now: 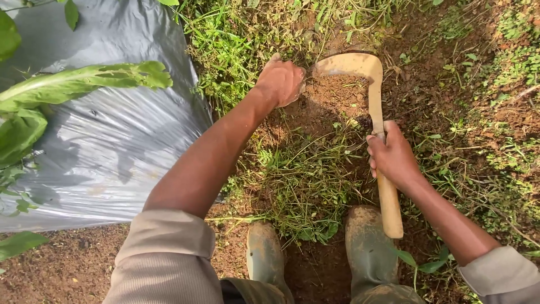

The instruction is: The person uses a sickle to cut weeds and grass at the edge of a garden bed covered with plastic sheeting. They repeatedly strike the ground with the tool and pull up the cut vegetation by hand, clearing the area along the plastic border.

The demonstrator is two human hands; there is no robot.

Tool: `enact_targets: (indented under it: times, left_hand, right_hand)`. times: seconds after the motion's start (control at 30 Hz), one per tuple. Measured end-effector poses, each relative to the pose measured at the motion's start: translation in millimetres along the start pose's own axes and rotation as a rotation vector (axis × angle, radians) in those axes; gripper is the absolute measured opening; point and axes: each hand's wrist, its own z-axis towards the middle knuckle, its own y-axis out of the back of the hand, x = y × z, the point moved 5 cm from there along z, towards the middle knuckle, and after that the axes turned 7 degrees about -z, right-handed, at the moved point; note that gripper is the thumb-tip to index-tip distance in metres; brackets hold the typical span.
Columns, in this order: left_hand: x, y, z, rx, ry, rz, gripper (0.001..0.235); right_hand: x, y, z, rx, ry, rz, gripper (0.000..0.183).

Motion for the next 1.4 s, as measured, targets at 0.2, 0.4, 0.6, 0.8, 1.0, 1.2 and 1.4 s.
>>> enact_targets:
  times: [0.2, 0.4, 0.6, 0.8, 1.0, 1.2, 1.4]
  left_hand:
    - [-2.3, 1.4, -20.8, -0.007, -0.024, 0.022, 0.035]
    - [-8.0, 13.6, -38.7, -0.030, -0.058, 0.050, 0.035]
    - [-4.8, 22.5, -59.4, -0.032, -0.093, 0.076, 0.036]
    - [-21.5, 14.3, -54.6, -0.027, -0.122, 0.092, 0.037]
    - [-29.3, 9.6, -51.8, -0.027, -0.146, 0.110, 0.038]
    - [-2.2, 0.9, -60.1, 0.015, -0.095, 0.069, 0.033]
    - [13.3, -0.4, -70.0, -0.002, -0.010, 0.565, 0.028]
  right_hand:
    - [-6.5, 5.2, 5.3, -0.214, -0.080, 0.197, 0.011]
    - [-9.5, -0.7, -2.3, 0.050, -0.032, 0.095, 0.026]
    - [-13.8, 21.9, -6.9, 0.000, 0.007, 0.106, 0.027]
    - [11.8, 24.4, -3.9, -0.183, 0.102, 0.226, 0.019]
    - [10.5, -1.6, 5.3, -0.093, 0.077, 0.138, 0.022]
    - [19.4, 14.3, -9.0, -0.041, 0.075, -0.063, 0.025]
    - [51.6, 11.5, -4.0, -0.183, -0.049, 0.176, 0.011]
